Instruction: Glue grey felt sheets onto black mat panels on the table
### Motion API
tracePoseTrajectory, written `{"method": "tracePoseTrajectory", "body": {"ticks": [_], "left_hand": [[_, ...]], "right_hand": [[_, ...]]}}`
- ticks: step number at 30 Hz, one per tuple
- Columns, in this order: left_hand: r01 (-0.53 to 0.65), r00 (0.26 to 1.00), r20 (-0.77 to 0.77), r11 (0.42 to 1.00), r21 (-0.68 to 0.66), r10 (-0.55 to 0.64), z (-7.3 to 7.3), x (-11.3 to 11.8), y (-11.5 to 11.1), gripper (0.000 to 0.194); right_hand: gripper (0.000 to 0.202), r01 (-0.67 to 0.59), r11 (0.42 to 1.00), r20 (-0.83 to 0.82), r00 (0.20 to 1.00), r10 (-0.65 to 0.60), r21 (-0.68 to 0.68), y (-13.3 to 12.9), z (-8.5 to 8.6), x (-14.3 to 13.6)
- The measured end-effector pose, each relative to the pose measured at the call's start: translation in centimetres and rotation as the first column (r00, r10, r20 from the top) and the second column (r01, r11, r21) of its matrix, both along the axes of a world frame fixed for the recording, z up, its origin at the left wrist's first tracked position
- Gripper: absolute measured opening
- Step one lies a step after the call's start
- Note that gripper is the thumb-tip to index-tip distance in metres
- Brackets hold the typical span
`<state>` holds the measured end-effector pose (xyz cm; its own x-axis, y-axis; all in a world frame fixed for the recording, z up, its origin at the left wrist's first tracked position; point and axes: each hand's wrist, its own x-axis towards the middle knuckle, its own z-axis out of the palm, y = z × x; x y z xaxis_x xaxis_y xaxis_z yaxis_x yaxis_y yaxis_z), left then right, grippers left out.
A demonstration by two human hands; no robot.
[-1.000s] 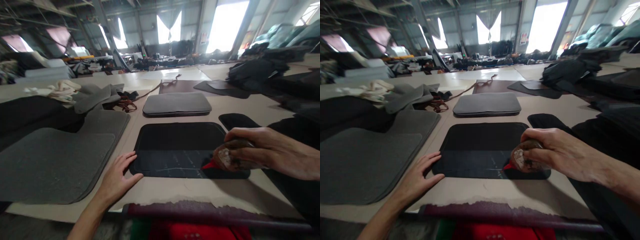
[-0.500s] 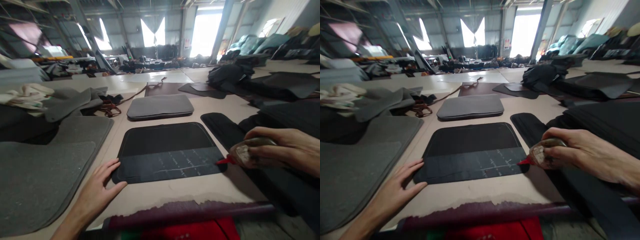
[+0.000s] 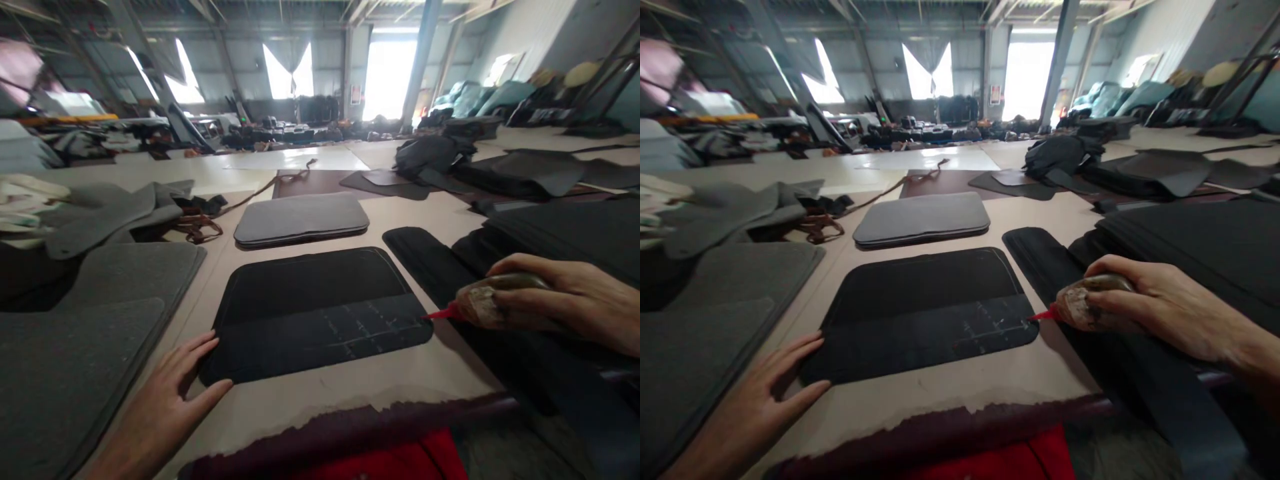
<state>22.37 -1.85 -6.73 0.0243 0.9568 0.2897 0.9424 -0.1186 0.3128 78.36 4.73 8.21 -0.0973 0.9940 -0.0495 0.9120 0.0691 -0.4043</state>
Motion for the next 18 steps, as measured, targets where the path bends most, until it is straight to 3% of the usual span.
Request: {"method": "tracePoseTrajectory", "body": {"ticks": [4,9,18], "left_hand": [[0.005,1.000,-0.007,1.000,-0.010,-0.005,-0.1,-0.2,0.0,0.059],[0.000,1.000,-0.011,1.000,-0.015,-0.001,-0.4,-0.5,0.1,0.058],[0.006,1.000,-0.018,1.000,-0.006,-0.006,-0.2,-0.4,0.1,0.058]], "right_hand": [[0.042,0.082,0.996,-0.109,0.991,-0.084,-0.020,-0.6,-0.4,0.0],[0.039,0.002,0.989,-0.146,0.989,-0.024,-0.150,-1.2,-0.7,-1.1],[0.037,0.074,0.997,-0.159,0.985,-0.068,0.033,0.4,-1.2,-0.9]]}}
